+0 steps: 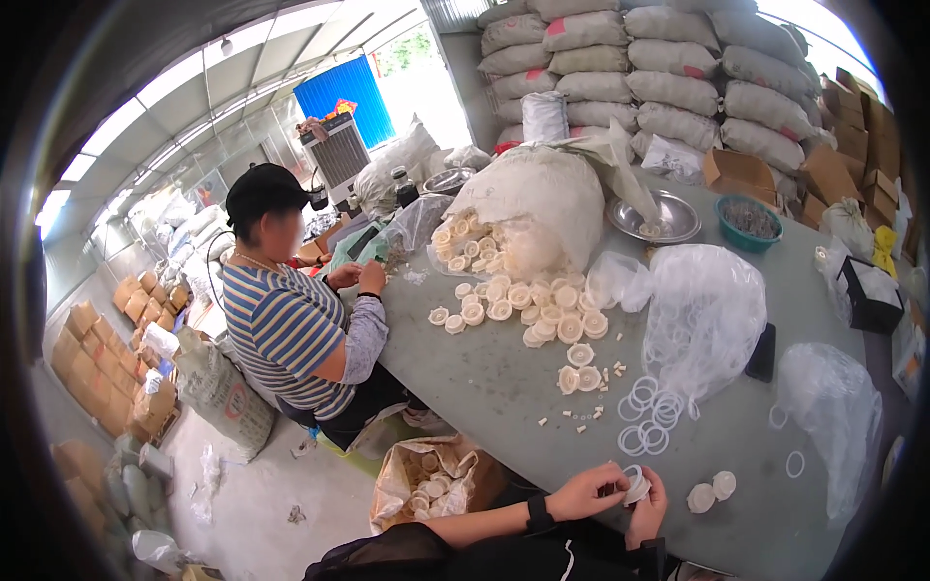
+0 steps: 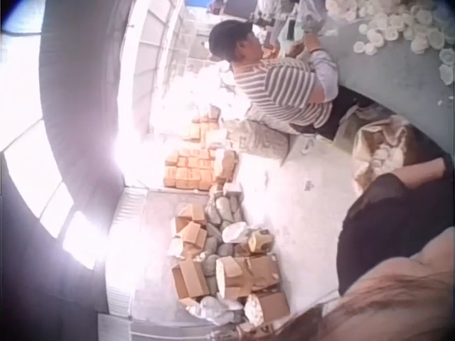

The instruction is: The person is assembling small white plastic rings and components at a workstation.

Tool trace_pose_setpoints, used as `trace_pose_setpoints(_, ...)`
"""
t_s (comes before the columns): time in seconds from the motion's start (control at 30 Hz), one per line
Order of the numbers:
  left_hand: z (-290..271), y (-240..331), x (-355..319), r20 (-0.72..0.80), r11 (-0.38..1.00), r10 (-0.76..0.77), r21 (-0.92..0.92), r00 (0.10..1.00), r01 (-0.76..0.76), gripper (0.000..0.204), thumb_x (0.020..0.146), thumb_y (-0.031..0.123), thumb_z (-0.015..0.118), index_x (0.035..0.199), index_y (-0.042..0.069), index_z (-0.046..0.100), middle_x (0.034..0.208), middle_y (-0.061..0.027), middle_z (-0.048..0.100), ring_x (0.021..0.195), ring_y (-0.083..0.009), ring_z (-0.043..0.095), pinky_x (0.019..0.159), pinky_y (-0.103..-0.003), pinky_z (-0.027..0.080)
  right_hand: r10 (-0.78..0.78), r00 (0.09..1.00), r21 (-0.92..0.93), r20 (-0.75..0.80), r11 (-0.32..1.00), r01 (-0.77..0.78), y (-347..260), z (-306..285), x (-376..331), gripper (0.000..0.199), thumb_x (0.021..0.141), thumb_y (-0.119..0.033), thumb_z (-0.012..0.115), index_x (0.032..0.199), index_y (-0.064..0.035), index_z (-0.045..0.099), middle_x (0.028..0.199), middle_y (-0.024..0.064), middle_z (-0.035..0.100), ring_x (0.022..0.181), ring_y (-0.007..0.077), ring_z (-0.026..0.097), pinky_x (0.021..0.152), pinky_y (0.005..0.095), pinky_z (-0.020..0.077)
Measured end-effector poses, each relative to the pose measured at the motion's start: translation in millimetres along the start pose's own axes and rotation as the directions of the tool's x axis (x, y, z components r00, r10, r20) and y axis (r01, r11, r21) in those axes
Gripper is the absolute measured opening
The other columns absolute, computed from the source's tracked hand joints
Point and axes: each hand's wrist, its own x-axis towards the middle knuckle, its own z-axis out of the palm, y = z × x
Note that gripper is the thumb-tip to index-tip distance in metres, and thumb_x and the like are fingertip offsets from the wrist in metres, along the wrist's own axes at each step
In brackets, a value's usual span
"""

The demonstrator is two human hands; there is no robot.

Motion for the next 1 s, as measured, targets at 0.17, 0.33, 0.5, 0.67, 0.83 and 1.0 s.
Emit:
trace_pose_setpoints(0.17,-6,0,1,-0.056,0.999,0.028,0.037,0.998,-0.026,0.011,0.076,0.007,0.055,0.086,0.004,0.052,0.081,-0.0056,0.047,0.071,-0.0179,0.048,0.060,-0.026,0.041,0.102,0.981,0.325,0.166,0.933,-0.152,-16,6,-7,0.038,0.085,-0.018,0.038,0.119,-0.0020,0.040,0.099,0.0079,0.054,0.079,0.0159,0.055,0.058,0.0248,0.0462)
trace_pose_setpoints(0.33,-3,2,5,-0.002,0.922,0.231,0.321,0.973,-0.218,0.014,0.072,0.006,0.056,0.085,0.004,0.051,0.084,-0.0091,0.047,0.075,-0.0258,0.050,0.063,-0.032,0.042,-0.026,0.957,0.394,0.288,0.914,-0.094,-2,-1,-6,0.044,0.087,-0.021,0.036,0.126,-0.0023,0.028,0.111,0.0119,0.048,0.095,0.0213,0.052,0.071,0.0330,0.0480)
trace_pose_setpoints(0.5,-3,6,3,0.025,0.858,0.297,0.431,0.954,-0.279,0.014,0.070,0.007,0.057,0.081,0.004,0.049,0.083,-0.0104,0.047,0.076,-0.0288,0.050,0.063,-0.036,0.042,-0.011,0.977,0.347,0.215,0.935,-0.066,-9,6,-5,0.042,0.083,-0.011,0.041,0.124,-0.0032,0.032,0.109,0.0108,0.048,0.094,0.0197,0.052,0.070,0.0300,0.0473)
trace_pose_setpoints(0.67,1,-3,-2,0.025,0.863,0.288,0.426,0.957,-0.271,0.015,0.071,0.008,0.056,0.085,0.005,0.050,0.084,-0.0108,0.047,0.076,-0.0293,0.049,0.063,-0.036,0.042,-0.072,0.962,0.158,0.264,0.987,0.030,-7,4,-13,0.044,0.084,-0.006,0.038,0.126,-0.0009,0.027,0.115,0.0152,0.044,0.102,0.0241,0.049,0.079,0.0330,0.0455)
trace_pose_setpoints(0.83,8,-1,-11,-0.248,0.990,0.131,-0.022,0.960,-0.141,0.022,0.075,0.009,0.056,0.096,0.005,0.052,0.089,-0.0058,0.047,0.077,-0.0186,0.050,0.066,-0.028,0.043,-0.171,0.947,-0.020,0.272,0.983,0.183,-9,-2,-9,0.038,0.087,-0.021,0.047,0.116,0.0026,0.039,0.105,0.0126,0.049,0.093,0.0195,0.050,0.079,0.0283,0.0420)
trace_pose_setpoints(1.0,2,-24,-10,-0.206,0.989,-0.132,-0.094,0.970,0.115,0.023,0.078,0.013,0.058,0.098,0.004,0.052,0.091,-0.0031,0.049,0.073,-0.0093,0.050,0.066,-0.022,0.042,-0.149,0.944,0.045,0.296,0.989,0.142,-15,6,-13,0.038,0.087,-0.013,0.044,0.119,0.0041,0.035,0.109,0.0131,0.048,0.097,0.0212,0.049,0.081,0.0301,0.0416)
